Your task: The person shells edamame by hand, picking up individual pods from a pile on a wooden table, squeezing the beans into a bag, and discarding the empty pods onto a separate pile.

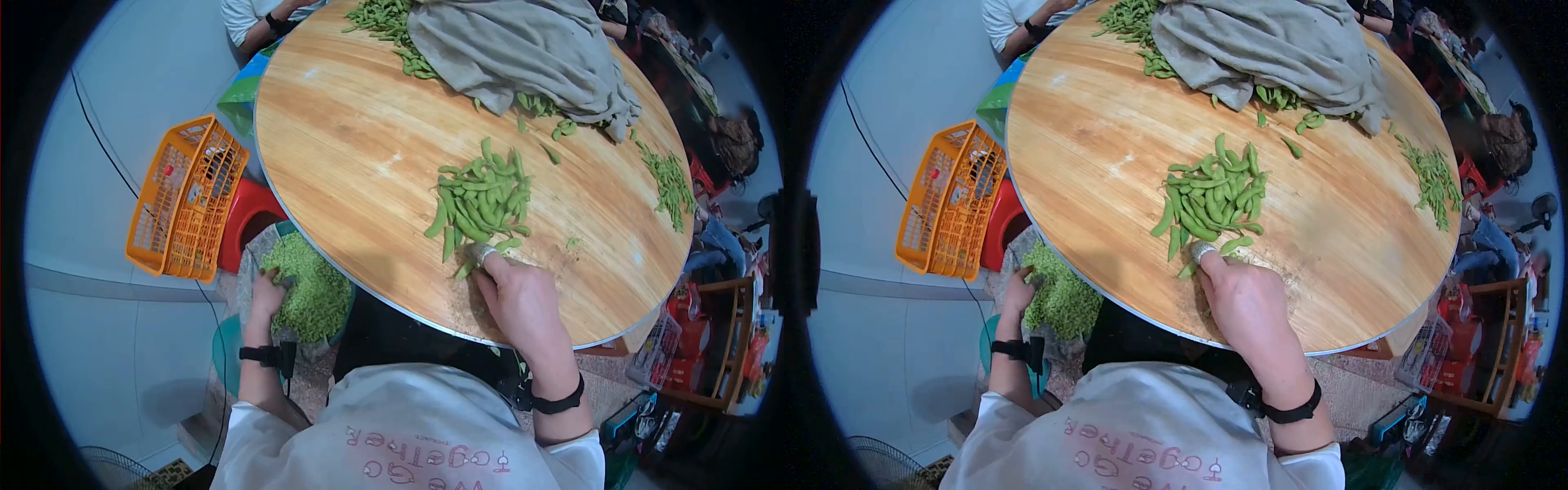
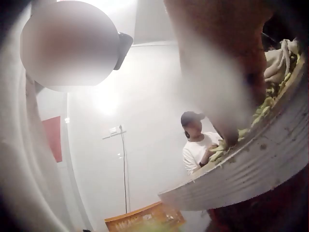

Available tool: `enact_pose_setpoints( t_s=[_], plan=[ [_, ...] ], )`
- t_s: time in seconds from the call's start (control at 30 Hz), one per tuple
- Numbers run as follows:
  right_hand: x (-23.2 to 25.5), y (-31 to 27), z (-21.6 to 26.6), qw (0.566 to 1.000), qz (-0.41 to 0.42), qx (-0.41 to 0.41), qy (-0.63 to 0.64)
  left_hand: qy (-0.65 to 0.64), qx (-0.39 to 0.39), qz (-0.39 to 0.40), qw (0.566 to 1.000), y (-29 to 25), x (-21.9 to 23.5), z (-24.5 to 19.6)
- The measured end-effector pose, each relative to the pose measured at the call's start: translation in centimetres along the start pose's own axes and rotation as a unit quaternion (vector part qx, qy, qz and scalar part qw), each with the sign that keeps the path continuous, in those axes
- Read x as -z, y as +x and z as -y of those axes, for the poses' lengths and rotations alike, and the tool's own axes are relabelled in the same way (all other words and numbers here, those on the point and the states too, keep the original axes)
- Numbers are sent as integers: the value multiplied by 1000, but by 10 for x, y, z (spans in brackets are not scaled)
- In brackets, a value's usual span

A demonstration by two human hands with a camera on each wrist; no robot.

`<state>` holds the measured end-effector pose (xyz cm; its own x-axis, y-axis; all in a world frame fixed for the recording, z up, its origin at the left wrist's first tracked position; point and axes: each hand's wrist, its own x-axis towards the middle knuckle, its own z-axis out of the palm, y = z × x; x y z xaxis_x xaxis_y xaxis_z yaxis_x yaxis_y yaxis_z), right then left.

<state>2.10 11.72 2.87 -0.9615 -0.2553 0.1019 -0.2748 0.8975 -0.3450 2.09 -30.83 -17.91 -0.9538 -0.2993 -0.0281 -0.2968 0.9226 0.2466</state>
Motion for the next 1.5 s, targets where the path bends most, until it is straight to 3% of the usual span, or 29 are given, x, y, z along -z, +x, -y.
enact_pose_setpoints(
  t_s=[0.03,0.1,0.13,0.17,0.2,0.23,0.3,0.37,0.4,0.43,0.47,0.5,0.53,0.57,0.6,0.63,0.7,0.73,0.8,1.03,1.1,1.13,1.2,1.23,1.3,1.33,1.37,1.4,1.5],
  plan=[
    [1,2,-1,1000,8,0,-13,-1,-1,-2,1000,4,1,6],
    [-1,0,-2,1000,2,-13,-13,30,8,-139,990,2,10,14],
    [-1,0,-3,1000,-6,-23,-13,-101,40,-165,980,6,19,10],
    [-2,1,-4,1000,-7,-21,-13,-101,41,-167,980,8,29,2],
    [-4,3,-5,999,-14,-23,-17,-296,70,-138,943,7,50,-23],
    [-6,2,-6,999,-21,-27,-21,-479,95,-101,867,4,70,-51],
    [-7,1,-7,999,-24,-39,-5,-599,8,-31,800,-11,106,-127],
    [-7,0,-9,998,-31,-46,9,-626,-83,89,771,-32,132,-195],
    [-9,-5,-13,980,-48,-64,184,-662,-81,187,721,-42,140,-220],
    [-10,-9,-15,930,-62,-81,354,-690,-78,284,661,-50,141,-242],
    [-6,-12,-12,900,-59,-91,422,-700,-114,303,637,-59,129,-263],
    [-6,-17,-12,899,-61,-91,424,-708,-152,322,610,-66,118,-281],
    [-6,-23,-13,860,-42,-116,495,-706,-154,322,611,-70,115,-293],
    [-6,-27,-14,814,-23,-140,563,-711,-123,374,583,-73,113,-304],
    [-1,-31,-14,808,-9,-152,570,-712,-91,424,552,-75,112,-310],
    [6,-34,-15,806,-13,-154,571,-709,-93,428,554,-77,111,-313],
    [17,-40,-19,696,74,-211,682,-712,-108,392,573,-80,107,-319],
    [17,-43,-24,694,72,-211,684,-709,-109,394,575,-81,104,-320],
    [12,-47,-34,683,123,-164,701,-682,-142,349,627,-84,96,-323],
    [5,-48,-41,695,108,-171,690,-612,-184,329,695,-86,89,-325],
    [11,-49,-38,543,146,-218,798,-644,-261,382,609,-82,97,-326],
    [9,-50,-39,542,146,-218,798,-644,-261,382,610,-78,96,-325],
    [6,-53,-42,435,198,-225,849,-623,-341,417,567,-71,91,-322],
    [4,-54,-41,434,198,-227,849,-624,-340,418,567,-73,91,-323],
    [1,-53,-36,630,104,-229,735,-667,-267,389,577,-80,94,-330],
    [-2,-53,-37,630,106,-230,734,-668,-265,388,577,-82,96,-331],
    [-5,-54,-38,786,27,-166,594,-612,-268,352,655,-83,98,-332],
    [-6,-54,-38,900,-53,-92,423,-550,-267,312,727,-84,99,-332],
    [-5,-51,-37,864,-36,-118,488,-567,-251,356,700,-80,97,-330]
  ],
)
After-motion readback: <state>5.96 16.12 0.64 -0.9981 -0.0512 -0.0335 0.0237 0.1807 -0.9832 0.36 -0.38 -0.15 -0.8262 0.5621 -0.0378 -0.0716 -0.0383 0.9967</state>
